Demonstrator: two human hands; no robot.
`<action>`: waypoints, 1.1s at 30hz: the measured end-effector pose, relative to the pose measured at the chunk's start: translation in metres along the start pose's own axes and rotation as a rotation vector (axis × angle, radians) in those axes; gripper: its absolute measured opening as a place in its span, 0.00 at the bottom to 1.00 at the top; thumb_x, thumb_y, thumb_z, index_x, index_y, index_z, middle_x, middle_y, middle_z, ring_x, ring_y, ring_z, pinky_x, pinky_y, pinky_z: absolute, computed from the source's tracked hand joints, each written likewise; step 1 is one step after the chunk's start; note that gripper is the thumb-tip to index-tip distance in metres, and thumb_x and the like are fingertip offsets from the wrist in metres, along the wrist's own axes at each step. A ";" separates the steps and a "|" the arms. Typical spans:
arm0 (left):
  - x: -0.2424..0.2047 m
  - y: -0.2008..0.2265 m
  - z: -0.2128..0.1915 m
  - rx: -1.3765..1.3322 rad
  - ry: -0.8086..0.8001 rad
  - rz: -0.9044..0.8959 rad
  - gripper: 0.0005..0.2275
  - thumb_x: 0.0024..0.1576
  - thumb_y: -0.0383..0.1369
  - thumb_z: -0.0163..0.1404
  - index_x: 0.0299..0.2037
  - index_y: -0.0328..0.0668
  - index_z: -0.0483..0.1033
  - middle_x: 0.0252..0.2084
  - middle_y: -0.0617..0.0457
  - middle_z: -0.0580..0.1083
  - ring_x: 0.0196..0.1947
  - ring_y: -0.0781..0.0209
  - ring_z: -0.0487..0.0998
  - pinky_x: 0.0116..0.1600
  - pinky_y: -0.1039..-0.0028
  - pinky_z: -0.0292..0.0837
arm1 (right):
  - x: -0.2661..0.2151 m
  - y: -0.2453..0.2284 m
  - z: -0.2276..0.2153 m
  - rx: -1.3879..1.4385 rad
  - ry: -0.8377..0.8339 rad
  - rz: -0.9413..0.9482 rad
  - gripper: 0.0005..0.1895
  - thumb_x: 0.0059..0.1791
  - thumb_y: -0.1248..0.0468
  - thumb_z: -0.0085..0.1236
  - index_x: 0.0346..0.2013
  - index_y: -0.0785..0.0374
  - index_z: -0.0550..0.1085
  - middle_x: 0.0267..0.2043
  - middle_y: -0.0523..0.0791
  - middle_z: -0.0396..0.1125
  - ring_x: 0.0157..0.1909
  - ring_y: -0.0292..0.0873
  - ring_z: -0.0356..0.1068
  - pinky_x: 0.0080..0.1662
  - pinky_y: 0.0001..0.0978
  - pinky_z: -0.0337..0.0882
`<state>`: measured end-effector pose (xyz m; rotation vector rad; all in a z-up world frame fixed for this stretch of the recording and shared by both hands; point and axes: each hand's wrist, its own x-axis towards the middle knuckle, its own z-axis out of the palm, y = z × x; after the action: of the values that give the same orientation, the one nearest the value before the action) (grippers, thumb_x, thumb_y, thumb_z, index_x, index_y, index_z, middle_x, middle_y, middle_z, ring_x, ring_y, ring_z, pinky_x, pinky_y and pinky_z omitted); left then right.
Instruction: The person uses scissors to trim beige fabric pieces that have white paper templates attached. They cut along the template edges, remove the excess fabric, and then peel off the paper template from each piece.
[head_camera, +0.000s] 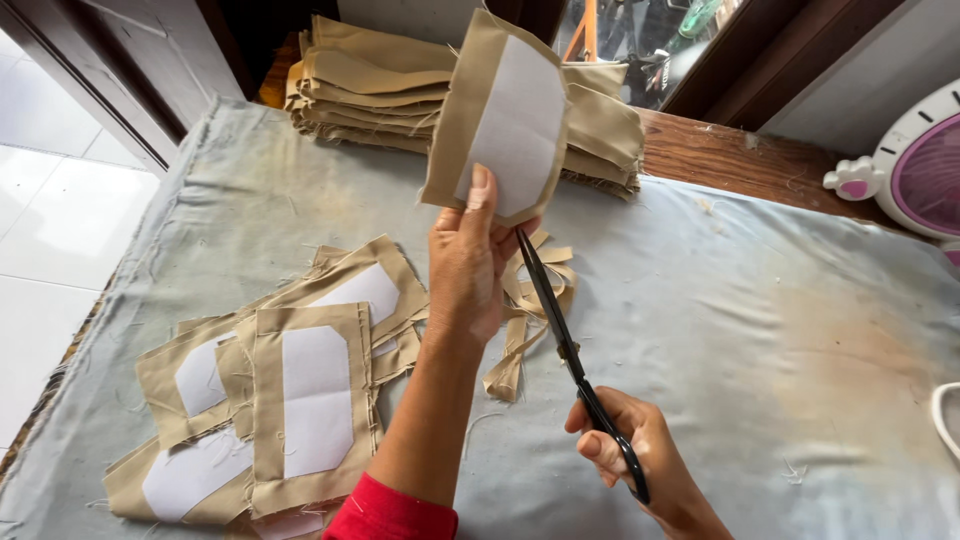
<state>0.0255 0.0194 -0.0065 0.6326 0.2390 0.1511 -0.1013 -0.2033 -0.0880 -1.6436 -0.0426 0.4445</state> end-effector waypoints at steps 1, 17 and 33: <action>-0.001 0.003 -0.001 0.002 0.002 0.002 0.25 0.54 0.45 0.52 0.60 0.42 0.73 0.51 0.49 0.78 0.48 0.56 0.80 0.52 0.64 0.80 | 0.001 0.001 0.001 0.001 -0.003 0.000 0.26 0.39 0.48 0.69 0.32 0.71 0.78 0.25 0.45 0.65 0.14 0.37 0.55 0.20 0.29 0.57; -0.004 0.014 -0.002 0.190 -0.037 -0.011 0.24 0.54 0.47 0.50 0.57 0.41 0.73 0.44 0.44 0.79 0.38 0.45 0.85 0.45 0.65 0.83 | 0.002 0.012 -0.012 0.038 0.041 -0.057 0.20 0.41 0.57 0.70 0.28 0.74 0.77 0.20 0.45 0.60 0.13 0.37 0.51 0.15 0.28 0.52; -0.008 0.015 0.002 0.187 -0.038 -0.036 0.22 0.55 0.46 0.49 0.54 0.39 0.74 0.41 0.42 0.79 0.36 0.43 0.85 0.45 0.62 0.84 | 0.002 -0.003 -0.001 -0.065 0.110 -0.020 0.14 0.45 0.65 0.67 0.21 0.72 0.74 0.14 0.43 0.54 0.09 0.37 0.51 0.12 0.28 0.53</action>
<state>0.0176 0.0284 0.0054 0.8162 0.2290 0.0828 -0.0988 -0.2034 -0.0852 -1.7273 0.0087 0.3393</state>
